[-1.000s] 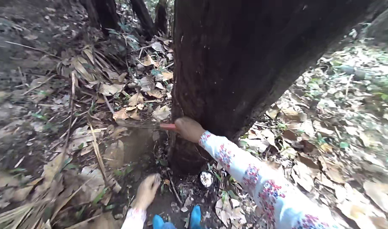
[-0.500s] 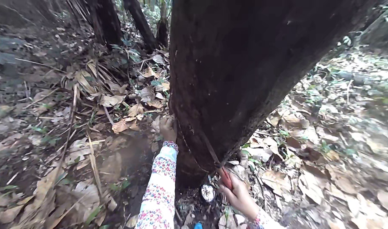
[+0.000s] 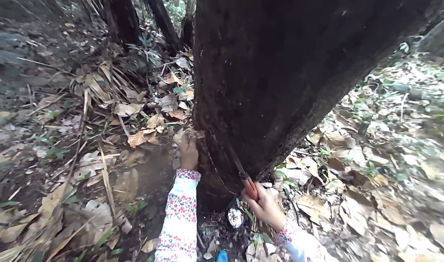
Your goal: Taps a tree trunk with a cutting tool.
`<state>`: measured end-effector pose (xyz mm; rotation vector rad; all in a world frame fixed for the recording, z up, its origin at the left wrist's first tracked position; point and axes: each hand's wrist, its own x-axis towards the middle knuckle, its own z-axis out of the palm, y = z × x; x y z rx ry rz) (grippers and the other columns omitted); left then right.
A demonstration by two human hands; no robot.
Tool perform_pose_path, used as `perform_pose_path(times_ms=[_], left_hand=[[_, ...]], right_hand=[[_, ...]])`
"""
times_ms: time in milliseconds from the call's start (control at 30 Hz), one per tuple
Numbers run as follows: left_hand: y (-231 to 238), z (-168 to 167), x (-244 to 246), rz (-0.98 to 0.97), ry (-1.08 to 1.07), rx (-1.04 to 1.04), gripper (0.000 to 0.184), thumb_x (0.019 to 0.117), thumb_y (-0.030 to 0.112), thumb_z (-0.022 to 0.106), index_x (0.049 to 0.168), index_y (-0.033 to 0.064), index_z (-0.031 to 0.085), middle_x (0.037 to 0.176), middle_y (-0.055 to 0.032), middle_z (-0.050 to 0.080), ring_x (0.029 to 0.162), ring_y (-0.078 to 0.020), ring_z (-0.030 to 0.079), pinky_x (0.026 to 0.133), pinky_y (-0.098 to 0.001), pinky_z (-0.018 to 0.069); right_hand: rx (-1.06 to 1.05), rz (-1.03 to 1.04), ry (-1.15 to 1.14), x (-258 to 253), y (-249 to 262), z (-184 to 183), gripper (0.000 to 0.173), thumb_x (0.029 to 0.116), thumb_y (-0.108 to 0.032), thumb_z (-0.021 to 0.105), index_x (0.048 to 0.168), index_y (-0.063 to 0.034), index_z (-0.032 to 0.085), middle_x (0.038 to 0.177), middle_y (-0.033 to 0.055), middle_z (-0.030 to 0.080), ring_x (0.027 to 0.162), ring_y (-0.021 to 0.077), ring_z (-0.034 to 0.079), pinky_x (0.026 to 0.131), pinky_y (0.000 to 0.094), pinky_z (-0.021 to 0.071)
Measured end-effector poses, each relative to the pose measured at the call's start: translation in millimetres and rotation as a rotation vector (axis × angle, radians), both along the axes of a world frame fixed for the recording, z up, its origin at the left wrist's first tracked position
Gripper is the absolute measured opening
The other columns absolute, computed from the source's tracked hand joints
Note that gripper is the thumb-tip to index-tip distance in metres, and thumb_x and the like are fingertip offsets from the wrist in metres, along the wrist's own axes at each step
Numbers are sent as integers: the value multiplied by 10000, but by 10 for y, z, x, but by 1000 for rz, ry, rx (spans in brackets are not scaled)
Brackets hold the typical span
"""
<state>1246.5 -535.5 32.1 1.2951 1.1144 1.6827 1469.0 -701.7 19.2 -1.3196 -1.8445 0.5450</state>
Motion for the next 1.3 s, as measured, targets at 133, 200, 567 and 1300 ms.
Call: perform_pose_path(times_ms=[133, 200, 567, 1300], left_hand=[[-338, -156, -96, -183, 177, -133, 325, 1021, 45, 399, 1252, -158, 505, 928, -79, 600, 764, -19, 568, 745, -211, 502], [-583, -268, -157, -244, 250, -257, 324, 1024, 33, 410, 1271, -151, 511, 964, -116, 618, 776, -49, 583, 743, -233, 514], [-1562, -463, -840, -697, 666, -770, 254, 1005, 78, 555, 1195, -65, 645, 1002, -157, 686, 875, -205, 657, 853, -394, 542], [-2018, -1535, -590, -892, 1461, -735, 426, 1107, 284, 406, 1289, -4, 663, 1304, -236, 674, 1292, -404, 602, 1143, -575, 401]], right_hand=[[-12, 54, -111, -230, 429, 214, 320, 910, -43, 650, 1175, 135, 623, 1071, 269, 700, 923, 353, 721, 853, 464, 591], [-42, 118, -204, -400, 716, 342, 370, 902, 25, 632, 1248, 149, 592, 1296, 304, 632, 1168, 404, 664, 1027, 484, 530], [-228, 535, -782, -1112, 1531, 468, 278, 1060, -108, 496, 1247, 78, 586, 1199, 280, 665, 1230, 440, 600, 1140, 561, 381], [-417, 37, -208, -527, 60, -398, 362, 934, -48, 633, 1252, 119, 586, 1316, 295, 597, 1232, 378, 610, 1077, 452, 481]])
